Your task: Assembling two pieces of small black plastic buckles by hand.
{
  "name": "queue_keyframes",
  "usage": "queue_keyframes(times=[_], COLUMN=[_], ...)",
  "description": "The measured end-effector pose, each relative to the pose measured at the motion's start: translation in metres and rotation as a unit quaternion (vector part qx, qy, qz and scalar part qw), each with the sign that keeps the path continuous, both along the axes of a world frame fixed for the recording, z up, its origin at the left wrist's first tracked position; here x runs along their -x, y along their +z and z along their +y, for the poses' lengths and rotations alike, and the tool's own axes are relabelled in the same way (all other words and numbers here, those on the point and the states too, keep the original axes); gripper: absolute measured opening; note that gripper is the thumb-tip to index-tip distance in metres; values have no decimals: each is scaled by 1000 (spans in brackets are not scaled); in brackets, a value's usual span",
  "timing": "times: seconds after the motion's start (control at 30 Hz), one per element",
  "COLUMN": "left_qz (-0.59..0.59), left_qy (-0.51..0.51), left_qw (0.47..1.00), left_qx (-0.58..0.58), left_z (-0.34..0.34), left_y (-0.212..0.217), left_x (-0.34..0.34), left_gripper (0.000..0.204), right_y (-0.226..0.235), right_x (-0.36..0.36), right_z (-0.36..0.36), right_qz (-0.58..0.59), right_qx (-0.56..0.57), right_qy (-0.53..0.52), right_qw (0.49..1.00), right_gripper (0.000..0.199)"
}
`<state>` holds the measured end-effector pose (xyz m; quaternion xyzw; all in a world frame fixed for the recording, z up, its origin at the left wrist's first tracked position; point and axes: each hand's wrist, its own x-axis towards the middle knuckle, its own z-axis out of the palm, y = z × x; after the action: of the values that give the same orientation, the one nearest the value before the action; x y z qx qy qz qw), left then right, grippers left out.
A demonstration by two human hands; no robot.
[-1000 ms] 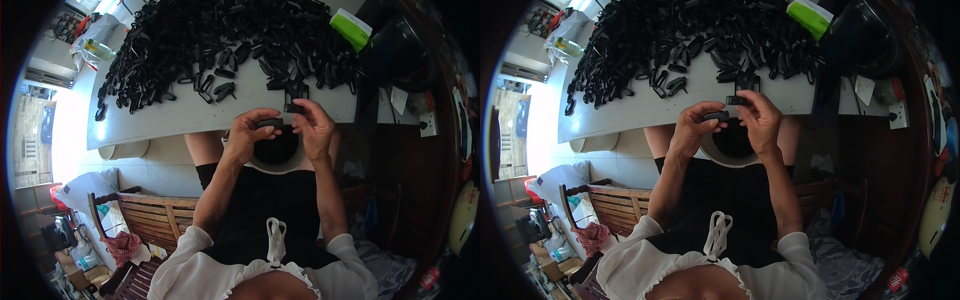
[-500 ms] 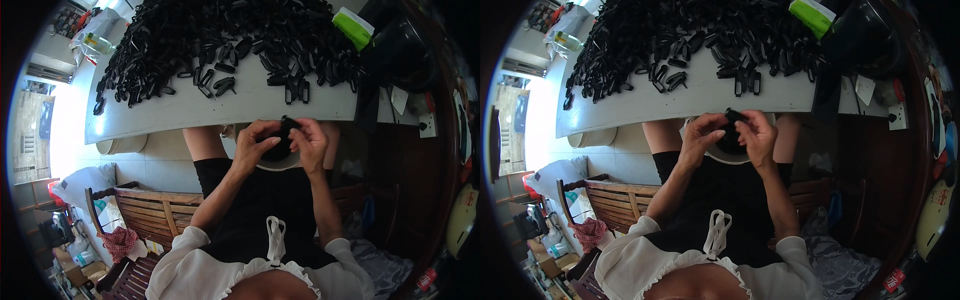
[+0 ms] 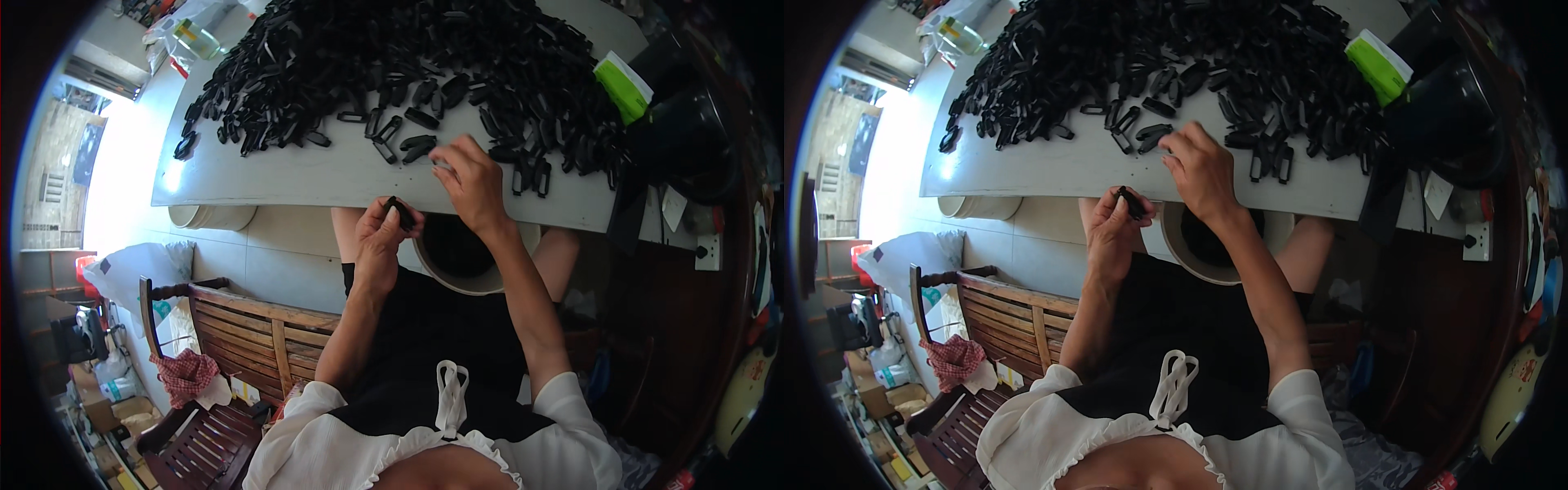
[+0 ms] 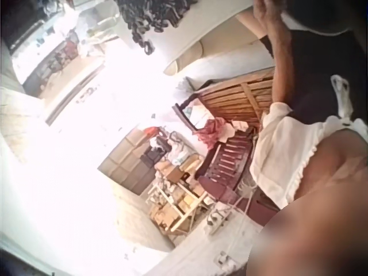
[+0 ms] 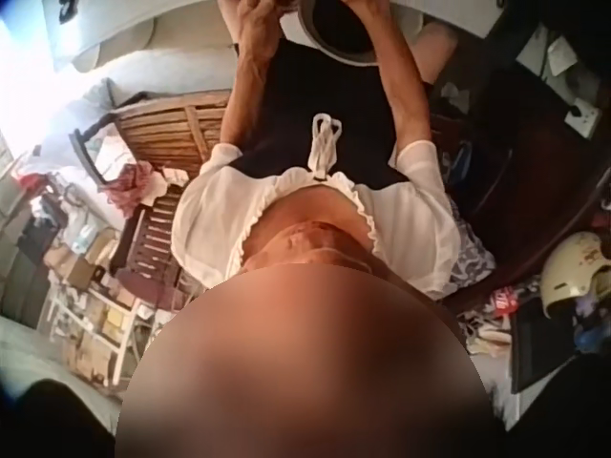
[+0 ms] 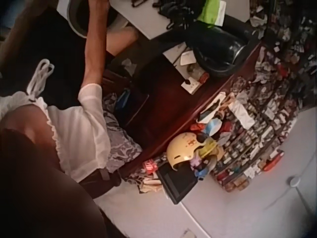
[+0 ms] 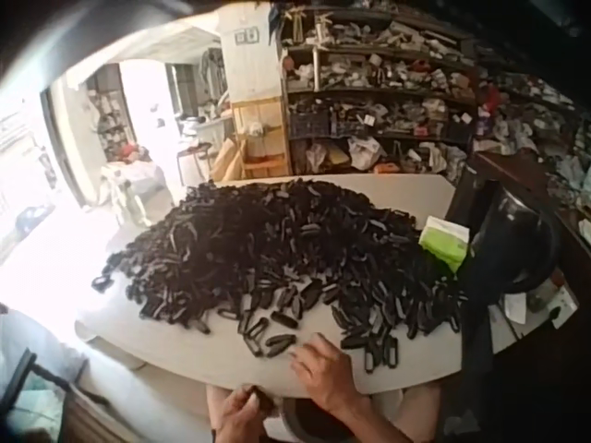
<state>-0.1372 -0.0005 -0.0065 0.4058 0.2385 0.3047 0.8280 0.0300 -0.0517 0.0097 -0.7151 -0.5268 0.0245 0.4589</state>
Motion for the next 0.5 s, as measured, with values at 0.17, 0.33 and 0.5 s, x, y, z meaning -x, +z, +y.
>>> queue_keyframes(times=[0.17,0.33,0.5], left_qz=[20,28,33], left_qy=[-45,-59,-76], left_qw=[999,998,997], left_qx=[14,18,9], left_z=[3,4,-3], left_y=[-9,-14,-4], left_x=[9,10,-2], left_gripper=[16,14,11], right_y=[-7,-6,-6], right_x=[-1,-4,-6], right_z=[40,19,-28], right_qz=[-178,-142,-80], right_qx=[80,112,79], right_qy=[-17,3,-33], right_qw=[981,983,993], right_gripper=[33,25,21])
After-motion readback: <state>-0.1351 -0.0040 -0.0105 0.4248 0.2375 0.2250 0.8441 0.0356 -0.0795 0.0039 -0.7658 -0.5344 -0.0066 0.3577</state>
